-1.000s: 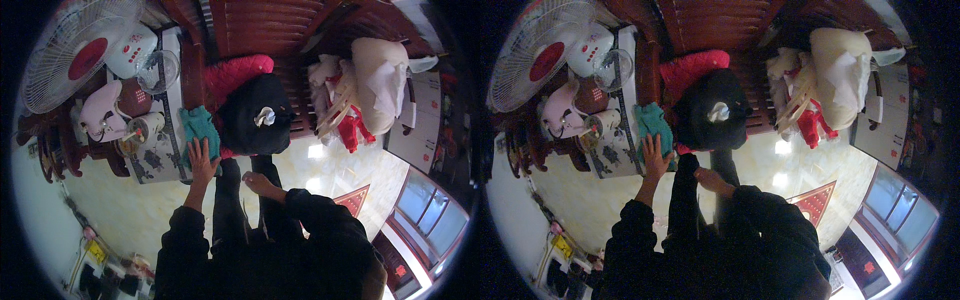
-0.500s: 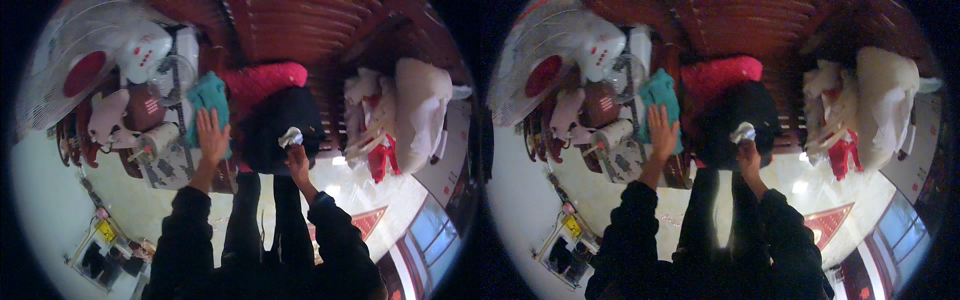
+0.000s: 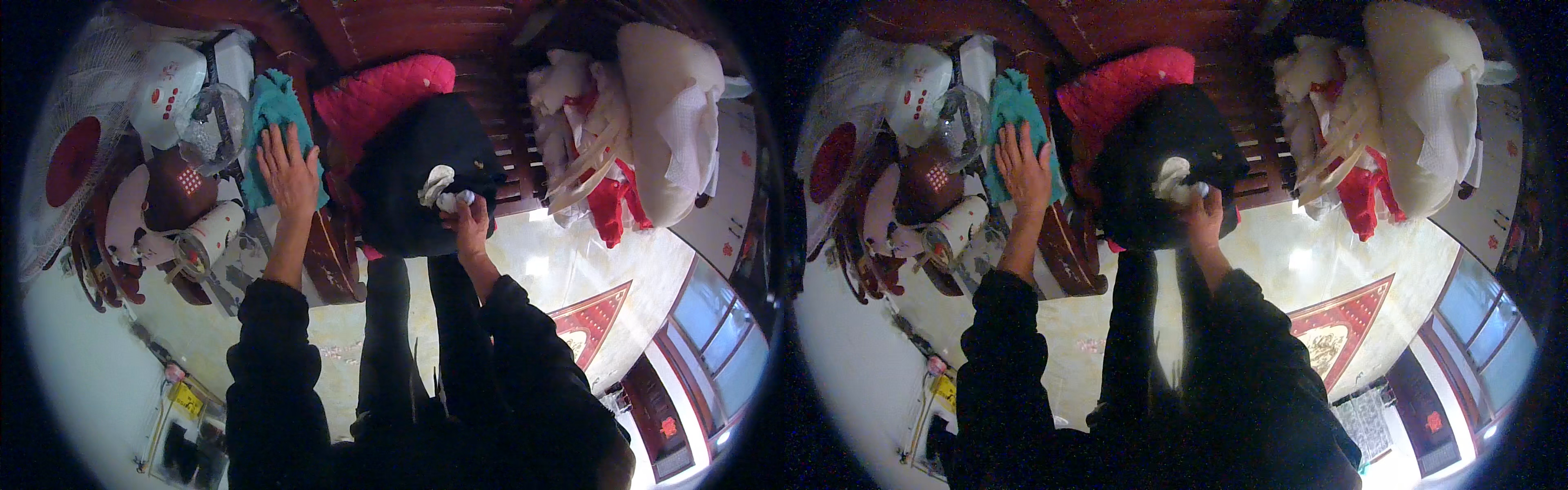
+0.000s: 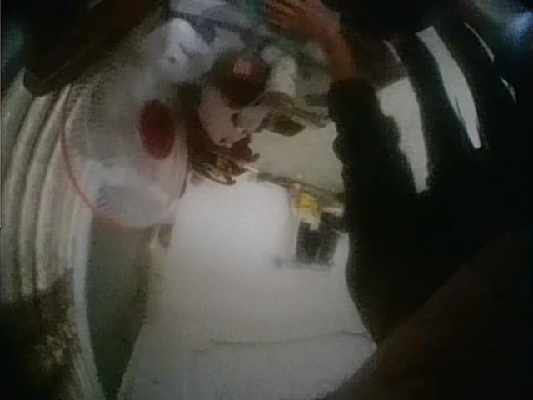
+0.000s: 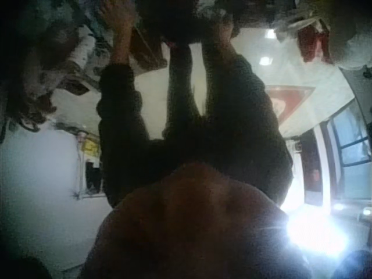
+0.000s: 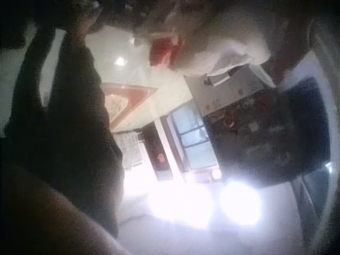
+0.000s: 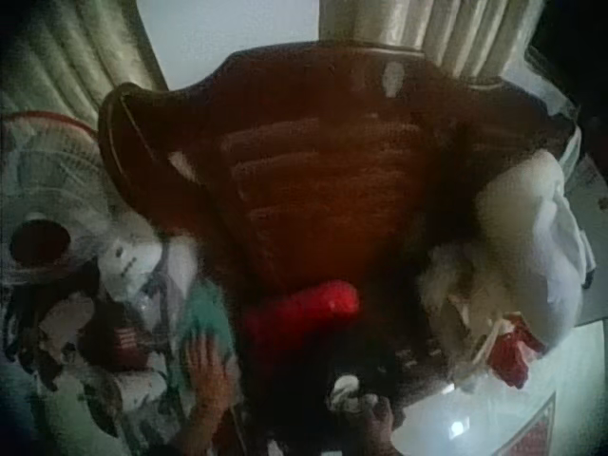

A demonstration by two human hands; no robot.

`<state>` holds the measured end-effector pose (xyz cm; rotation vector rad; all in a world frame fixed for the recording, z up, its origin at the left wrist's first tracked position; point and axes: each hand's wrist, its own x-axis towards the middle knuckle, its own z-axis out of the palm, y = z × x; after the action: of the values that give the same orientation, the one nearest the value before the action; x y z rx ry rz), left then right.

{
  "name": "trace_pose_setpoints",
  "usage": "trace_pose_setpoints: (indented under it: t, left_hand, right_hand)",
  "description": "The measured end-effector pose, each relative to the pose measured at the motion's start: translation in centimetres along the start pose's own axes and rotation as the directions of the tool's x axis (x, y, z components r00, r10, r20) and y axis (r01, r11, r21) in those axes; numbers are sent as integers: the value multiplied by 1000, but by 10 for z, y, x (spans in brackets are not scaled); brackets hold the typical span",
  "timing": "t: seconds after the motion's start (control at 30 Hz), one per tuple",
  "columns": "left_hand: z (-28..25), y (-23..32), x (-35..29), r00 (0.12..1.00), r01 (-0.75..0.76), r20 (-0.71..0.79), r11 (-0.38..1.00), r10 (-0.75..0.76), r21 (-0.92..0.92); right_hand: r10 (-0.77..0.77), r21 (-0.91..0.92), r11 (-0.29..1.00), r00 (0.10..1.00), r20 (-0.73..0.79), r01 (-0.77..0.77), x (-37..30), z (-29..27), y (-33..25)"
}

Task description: The person wipes a wooden chair and a table fan with a cloth, moving items like a bag and a bowl to access surfaces. They then wipe the wooden sofa, moving clothes and a pillow to clean underneath.

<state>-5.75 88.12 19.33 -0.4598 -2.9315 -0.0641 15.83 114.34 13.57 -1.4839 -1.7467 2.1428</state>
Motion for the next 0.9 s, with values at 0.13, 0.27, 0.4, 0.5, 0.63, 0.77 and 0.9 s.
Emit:
trace_pose_setpoints:
  t: [0.13,0.27,0.4,0.5,0.63,0.77,0.9]
  left_hand:
    - [-30,61,-19,996,-84,8,963,89,-257]
    - [-13,138,-65,941,105,319,792,117,-601]
    - [13,175,-72,890,288,456,743,25,-603]
    - [27,175,-71,840,282,529,739,118,-612]
    - [12,169,-70,719,675,695,240,-5,-697]
    - [-11,170,-69,678,727,735,-168,21,-666]
    - [-17,175,-67,731,682,683,66,-7,-729]
  right_hand:
    - [-120,-93,988,992,40,123,-12,-32,36]
    - [176,279,936,972,154,-214,-32,-21,-22]
    - [135,319,926,966,221,-202,-27,-22,-29]
    - [-74,-73,992,957,280,98,-20,-34,-18]
    - [39,612,655,829,558,-443,-23,-35,-54]
    - [23,583,743,883,469,-329,-23,-30,-66]
    - [-48,554,810,919,391,-193,-20,-27,-67]
